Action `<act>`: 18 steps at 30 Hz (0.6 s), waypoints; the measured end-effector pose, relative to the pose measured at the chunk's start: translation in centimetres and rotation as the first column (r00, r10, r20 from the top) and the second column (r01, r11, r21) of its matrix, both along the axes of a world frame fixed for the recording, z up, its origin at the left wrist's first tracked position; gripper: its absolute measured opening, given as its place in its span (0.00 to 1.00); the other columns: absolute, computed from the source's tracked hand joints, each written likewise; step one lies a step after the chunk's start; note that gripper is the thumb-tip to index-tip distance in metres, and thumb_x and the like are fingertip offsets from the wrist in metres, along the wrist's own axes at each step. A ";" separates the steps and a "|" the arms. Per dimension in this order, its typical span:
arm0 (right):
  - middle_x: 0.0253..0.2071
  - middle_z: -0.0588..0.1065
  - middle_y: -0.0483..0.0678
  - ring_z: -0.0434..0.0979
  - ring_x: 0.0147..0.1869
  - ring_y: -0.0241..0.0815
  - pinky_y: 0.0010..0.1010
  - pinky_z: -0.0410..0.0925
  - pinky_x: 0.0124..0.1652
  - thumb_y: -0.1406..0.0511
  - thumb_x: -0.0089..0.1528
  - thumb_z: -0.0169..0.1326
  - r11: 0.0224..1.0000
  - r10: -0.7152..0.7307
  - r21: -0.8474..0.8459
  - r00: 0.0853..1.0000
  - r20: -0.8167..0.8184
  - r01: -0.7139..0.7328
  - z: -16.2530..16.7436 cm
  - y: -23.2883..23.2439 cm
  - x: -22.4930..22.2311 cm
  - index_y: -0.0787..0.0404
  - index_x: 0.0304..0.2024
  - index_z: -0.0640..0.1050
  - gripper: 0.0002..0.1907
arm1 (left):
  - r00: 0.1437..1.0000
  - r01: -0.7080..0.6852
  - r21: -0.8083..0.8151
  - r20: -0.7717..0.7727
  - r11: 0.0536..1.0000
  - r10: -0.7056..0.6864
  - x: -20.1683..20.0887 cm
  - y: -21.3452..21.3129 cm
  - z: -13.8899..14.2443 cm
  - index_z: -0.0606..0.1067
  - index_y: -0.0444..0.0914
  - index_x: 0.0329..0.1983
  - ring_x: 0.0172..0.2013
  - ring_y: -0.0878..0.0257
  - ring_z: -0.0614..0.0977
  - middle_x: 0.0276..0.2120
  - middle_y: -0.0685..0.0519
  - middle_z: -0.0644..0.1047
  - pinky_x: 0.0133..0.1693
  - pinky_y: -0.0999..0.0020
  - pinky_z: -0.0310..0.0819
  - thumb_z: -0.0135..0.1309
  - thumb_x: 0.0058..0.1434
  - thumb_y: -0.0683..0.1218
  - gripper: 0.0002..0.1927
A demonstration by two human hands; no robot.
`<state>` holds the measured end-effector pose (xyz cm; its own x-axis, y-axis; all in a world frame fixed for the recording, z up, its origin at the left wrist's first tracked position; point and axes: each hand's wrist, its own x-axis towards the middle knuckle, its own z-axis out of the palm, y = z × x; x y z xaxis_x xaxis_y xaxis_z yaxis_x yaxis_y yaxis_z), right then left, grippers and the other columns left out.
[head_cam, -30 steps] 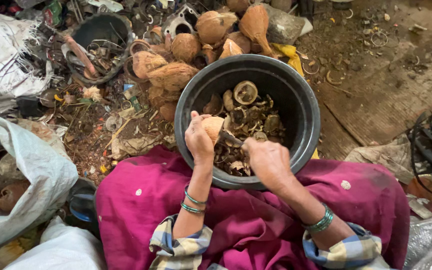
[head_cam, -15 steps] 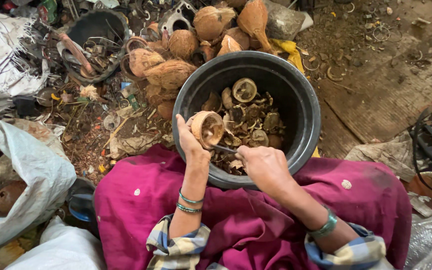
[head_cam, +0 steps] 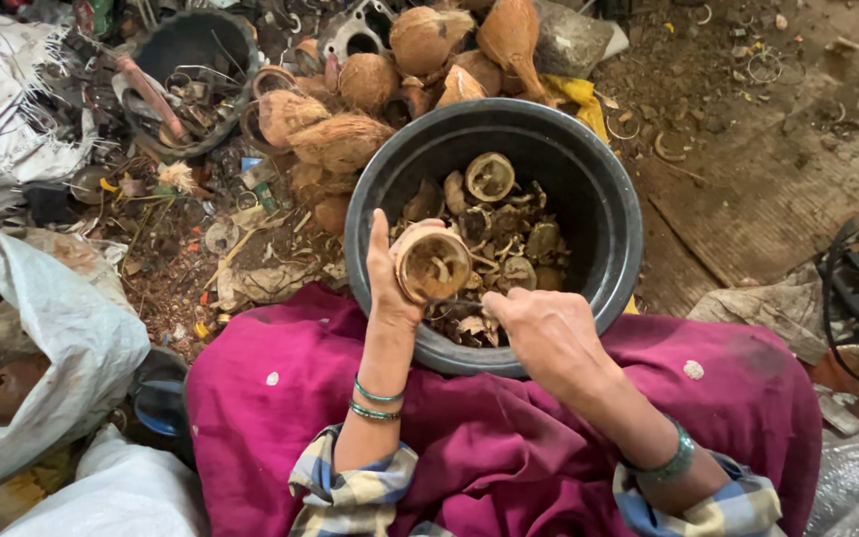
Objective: The person sits on the ground with a large basin of coconut shell halves on their lap, holding a shell half in one hand and scraping the dried inner material out with a small knife. Scraped debris falls into the basin, and finished shell halves are set aside among piles of shells.
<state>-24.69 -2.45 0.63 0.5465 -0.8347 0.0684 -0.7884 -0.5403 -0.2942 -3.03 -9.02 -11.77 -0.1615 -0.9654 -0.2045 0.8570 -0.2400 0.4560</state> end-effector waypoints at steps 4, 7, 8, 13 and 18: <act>0.28 0.77 0.50 0.81 0.35 0.51 0.42 0.71 0.32 0.68 0.58 0.50 0.997 0.065 -0.031 0.996 -0.068 -0.068 1.1 0.8 -0.4 0.58 0.33 0.76 0.04 | 0.976 0.215 -0.036 -0.010 0.976 -0.216 -0.4 0.7 0.6 0.77 0.24 0.47 0.38 0.46 0.86 0.39 0.35 0.82 0.44 0.55 0.83 0.34 0.69 0.76 0.49; 0.27 0.76 0.50 0.81 0.33 0.50 0.41 0.71 0.31 0.68 0.56 0.50 0.991 0.060 -0.117 0.996 -0.072 -0.068 1.3 1.7 0.3 0.58 0.32 0.75 0.03 | 0.963 0.269 -0.032 -0.014 0.963 -0.269 -0.5 0.9 0.7 0.77 0.23 0.47 0.39 0.45 0.86 0.40 0.34 0.82 0.45 0.54 0.83 0.34 0.70 0.77 0.51; 0.27 0.76 0.50 0.80 0.32 0.49 0.40 0.71 0.30 0.68 0.56 0.50 0.985 0.054 -0.161 0.996 -0.066 -0.064 1.2 2.1 0.7 0.59 0.32 0.75 0.04 | 0.959 0.281 -0.031 -0.018 0.959 -0.282 -0.5 0.9 0.7 0.77 0.24 0.46 0.38 0.45 0.86 0.39 0.34 0.82 0.45 0.54 0.84 0.33 0.68 0.78 0.51; 0.24 0.74 0.46 0.78 0.29 0.44 0.35 0.70 0.30 0.67 0.57 0.51 0.945 -0.139 -0.314 0.982 -0.127 0.093 -0.4 3.5 3.9 0.55 0.29 0.74 0.01 | 0.974 0.211 0.002 -0.083 0.977 -0.210 -0.1 0.4 -0.3 0.78 0.23 0.46 0.38 0.45 0.86 0.39 0.34 0.82 0.44 0.54 0.83 0.30 0.65 0.80 0.55; 0.23 0.72 0.45 0.76 0.27 0.40 0.32 0.69 0.28 0.66 0.55 0.52 0.882 -0.196 -0.462 0.966 -0.168 0.098 -1.7 4.6 5.7 0.55 0.31 0.73 0.02 | 0.999 0.028 0.089 0.016 0.996 -0.030 0.2 -0.3 -1.3 0.78 0.22 0.46 0.39 0.48 0.85 0.39 0.37 0.83 0.46 0.57 0.82 0.28 0.63 0.81 0.57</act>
<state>-19.00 2.16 -1.11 0.4623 -0.8134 0.3532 -0.8850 -0.4484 0.1256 -2.80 -9.31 -13.06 -0.1851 -0.9383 -0.2922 0.8413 -0.3050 0.4463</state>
